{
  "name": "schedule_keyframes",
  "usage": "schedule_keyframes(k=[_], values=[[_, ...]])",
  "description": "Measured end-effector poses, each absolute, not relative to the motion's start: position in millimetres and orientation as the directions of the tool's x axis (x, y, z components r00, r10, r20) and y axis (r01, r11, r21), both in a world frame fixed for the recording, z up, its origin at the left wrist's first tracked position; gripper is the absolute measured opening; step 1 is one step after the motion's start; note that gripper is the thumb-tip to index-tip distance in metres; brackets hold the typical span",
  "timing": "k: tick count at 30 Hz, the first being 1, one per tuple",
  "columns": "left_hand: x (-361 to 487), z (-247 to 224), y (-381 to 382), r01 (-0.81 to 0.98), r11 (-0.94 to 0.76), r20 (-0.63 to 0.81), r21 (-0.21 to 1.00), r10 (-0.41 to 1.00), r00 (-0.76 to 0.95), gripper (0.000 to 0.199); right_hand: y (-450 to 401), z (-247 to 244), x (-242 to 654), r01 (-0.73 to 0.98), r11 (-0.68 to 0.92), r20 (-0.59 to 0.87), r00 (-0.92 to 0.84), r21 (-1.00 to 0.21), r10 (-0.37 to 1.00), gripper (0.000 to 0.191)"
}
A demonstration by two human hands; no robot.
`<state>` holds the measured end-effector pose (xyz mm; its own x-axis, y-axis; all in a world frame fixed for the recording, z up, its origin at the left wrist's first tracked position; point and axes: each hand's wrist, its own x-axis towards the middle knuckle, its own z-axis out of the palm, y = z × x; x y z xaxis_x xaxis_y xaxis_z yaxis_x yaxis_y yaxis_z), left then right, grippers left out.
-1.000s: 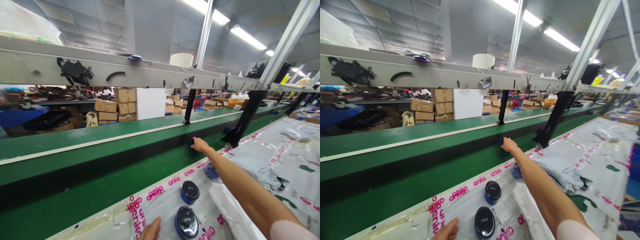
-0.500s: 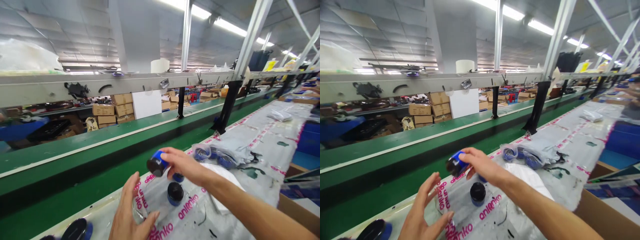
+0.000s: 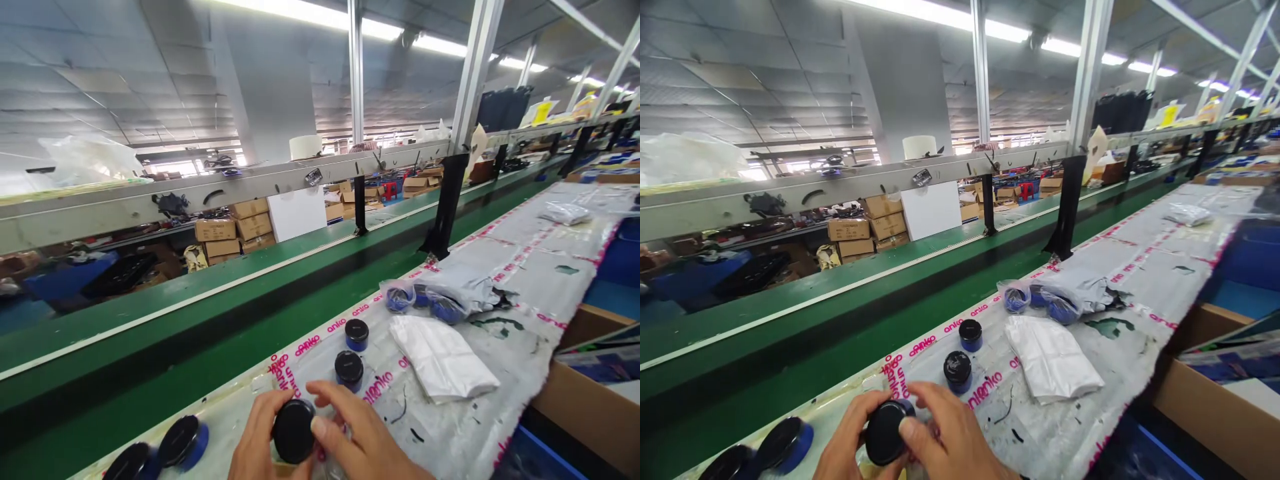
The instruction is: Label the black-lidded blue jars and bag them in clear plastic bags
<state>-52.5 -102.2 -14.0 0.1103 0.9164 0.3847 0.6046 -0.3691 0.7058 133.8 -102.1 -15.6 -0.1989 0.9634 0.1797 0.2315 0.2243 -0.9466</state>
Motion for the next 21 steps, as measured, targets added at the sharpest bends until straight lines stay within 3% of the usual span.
schedule_keyframes(k=[4, 8, 13, 16, 21], values=[[-49.4, -24.1, -104.5, 0.600, -0.377, 0.383, 0.705, 0.915, 0.126, 0.057, -107.9, -24.4, 129.4, 0.315, 0.321, 0.266, -0.205, -0.893, 0.942, 0.064], [-46.8, -25.9, -103.2, 0.610, -0.398, 0.390, 0.685, 0.908, 0.154, 0.055, -106.8, -29.6, 127.1, 0.260, 0.241, 0.218, -0.115, -0.935, 0.969, 0.043], [-45.1, -23.9, -106.9, 0.543, -0.283, 0.265, 0.791, 0.958, 0.113, 0.063, -107.2, -38.8, 131.7, 0.211, 0.170, 0.163, -0.050, -0.963, 0.985, 0.045], [-43.9, -21.3, -108.8, 0.437, -0.204, 0.186, 0.876, 0.979, 0.084, 0.065, -108.0, -37.6, 138.1, 0.225, 0.148, 0.129, -0.094, -0.963, 0.987, 0.046], [-47.2, -16.5, -105.2, 0.300, -0.242, 0.209, 0.923, 0.968, 0.136, 0.052, -107.0, -31.0, 147.0, 0.280, 0.247, 0.176, -0.257, -0.928, 0.950, 0.058]])
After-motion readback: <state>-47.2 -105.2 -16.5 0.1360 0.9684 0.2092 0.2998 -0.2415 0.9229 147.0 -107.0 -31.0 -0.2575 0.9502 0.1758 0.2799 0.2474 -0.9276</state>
